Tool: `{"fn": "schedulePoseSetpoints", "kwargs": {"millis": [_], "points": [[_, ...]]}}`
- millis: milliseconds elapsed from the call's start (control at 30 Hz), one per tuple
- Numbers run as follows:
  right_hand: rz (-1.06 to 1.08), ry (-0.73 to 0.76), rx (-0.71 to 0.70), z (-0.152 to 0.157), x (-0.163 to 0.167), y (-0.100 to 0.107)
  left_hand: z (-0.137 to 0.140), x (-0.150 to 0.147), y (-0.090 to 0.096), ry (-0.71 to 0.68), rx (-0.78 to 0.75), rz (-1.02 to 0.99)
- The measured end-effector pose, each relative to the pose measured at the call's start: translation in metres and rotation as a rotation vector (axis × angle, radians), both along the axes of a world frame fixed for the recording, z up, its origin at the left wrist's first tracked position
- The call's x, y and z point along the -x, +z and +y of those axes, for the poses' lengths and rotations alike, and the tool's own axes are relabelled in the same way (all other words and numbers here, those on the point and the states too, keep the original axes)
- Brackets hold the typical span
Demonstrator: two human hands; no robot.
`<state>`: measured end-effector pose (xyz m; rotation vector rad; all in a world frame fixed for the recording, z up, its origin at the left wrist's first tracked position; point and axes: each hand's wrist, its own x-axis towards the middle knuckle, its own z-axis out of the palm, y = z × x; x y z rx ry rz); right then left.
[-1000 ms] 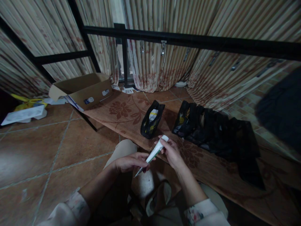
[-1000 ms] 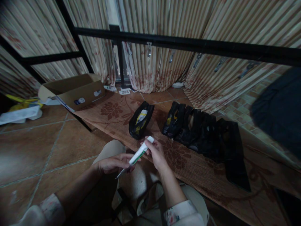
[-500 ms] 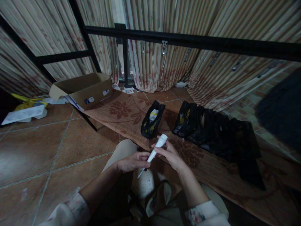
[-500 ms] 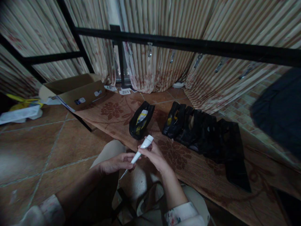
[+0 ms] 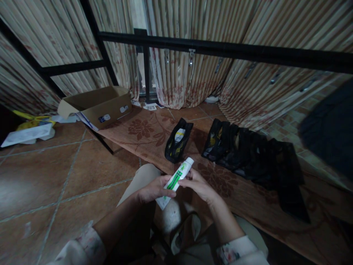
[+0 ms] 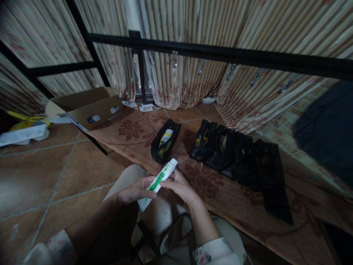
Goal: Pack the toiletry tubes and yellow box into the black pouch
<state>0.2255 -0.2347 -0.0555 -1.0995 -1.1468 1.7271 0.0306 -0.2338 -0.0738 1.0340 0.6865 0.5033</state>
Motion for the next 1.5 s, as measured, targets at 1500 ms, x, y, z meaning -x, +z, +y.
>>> {"fn": "schedulePoseSetpoints", "kwargs": {"millis": [1500], "points": [[0.052,-0.283,0.185,0.006,0.005,-0.027,0.000,-0.001,-0.020,-0.227,0.106,-0.014]]}}
